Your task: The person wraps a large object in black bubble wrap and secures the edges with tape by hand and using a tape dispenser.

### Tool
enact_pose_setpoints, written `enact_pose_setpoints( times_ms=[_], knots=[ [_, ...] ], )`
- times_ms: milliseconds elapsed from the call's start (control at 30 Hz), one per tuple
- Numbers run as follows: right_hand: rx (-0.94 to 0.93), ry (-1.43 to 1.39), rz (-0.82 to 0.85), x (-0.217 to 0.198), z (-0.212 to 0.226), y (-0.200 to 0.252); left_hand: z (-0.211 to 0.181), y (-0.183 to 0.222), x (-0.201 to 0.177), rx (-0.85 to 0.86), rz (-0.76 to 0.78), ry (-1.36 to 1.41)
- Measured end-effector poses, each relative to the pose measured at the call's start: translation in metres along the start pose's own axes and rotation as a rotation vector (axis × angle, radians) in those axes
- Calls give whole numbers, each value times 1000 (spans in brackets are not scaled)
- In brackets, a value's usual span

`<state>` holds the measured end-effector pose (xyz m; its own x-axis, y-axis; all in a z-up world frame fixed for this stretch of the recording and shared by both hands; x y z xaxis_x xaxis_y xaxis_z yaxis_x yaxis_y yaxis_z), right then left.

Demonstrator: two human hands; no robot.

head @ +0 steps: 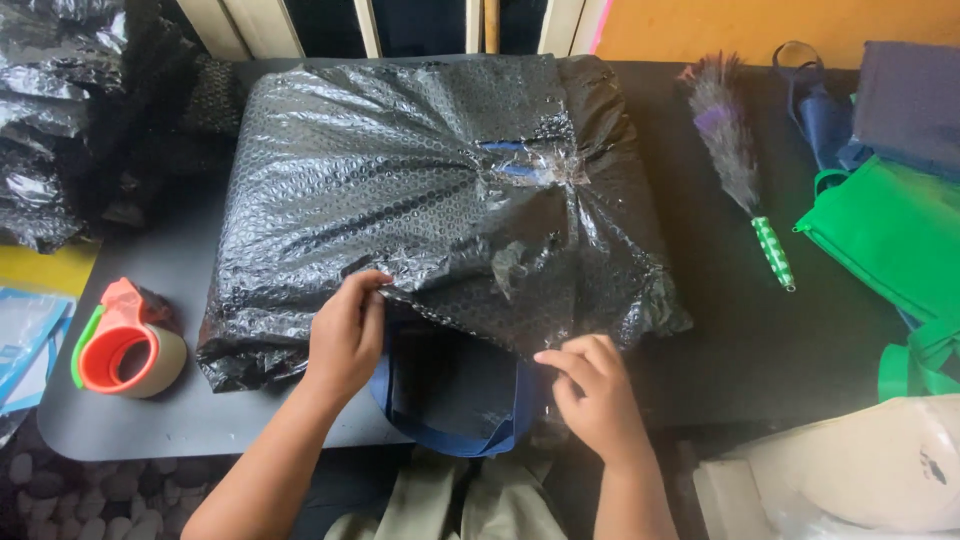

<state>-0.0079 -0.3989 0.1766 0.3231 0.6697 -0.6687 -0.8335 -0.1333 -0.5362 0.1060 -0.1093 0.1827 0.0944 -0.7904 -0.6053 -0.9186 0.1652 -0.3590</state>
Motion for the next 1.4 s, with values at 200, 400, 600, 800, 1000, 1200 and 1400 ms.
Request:
enact_pose_setpoints(
  times_ms=[200, 400, 600, 800, 1000, 1200, 1400],
  knots=[
    [269, 131, 702, 53, -13, 10, -50, -11, -28, 229, -58, -77],
    [-297, 154, 561, 90, 14, 2, -100, -19, -45, 562, -237, -271],
    [-162, 71, 949, 103, 37, -11, -122, -21, -58, 567, -220, -162],
    [-21, 383, 1143, 118, 5, 3, -106, -11, -47, 561, -98, -152],
    [-192, 238, 966, 128, -16, 14, -80, -8, -39, 458, -92, -77],
    [106, -130, 814, 57, 22, -57, -53, -6, -39, 297, -145, 129],
    [311, -374, -13, 37, -80, -124, -58, 2, -40, 282, -156, 216]
  ],
)
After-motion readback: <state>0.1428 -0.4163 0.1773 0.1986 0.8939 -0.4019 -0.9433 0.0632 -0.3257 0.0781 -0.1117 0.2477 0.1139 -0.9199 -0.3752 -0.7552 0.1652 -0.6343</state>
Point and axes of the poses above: each hand's wrist, its own y-axis away from the middle knuckle, its own x-axis out of the palm, z = x × y, the point moved 8 cm from there along -y, towards the middle knuckle, and after that the axes turned 1 degree about x, right-handed, at the moved point
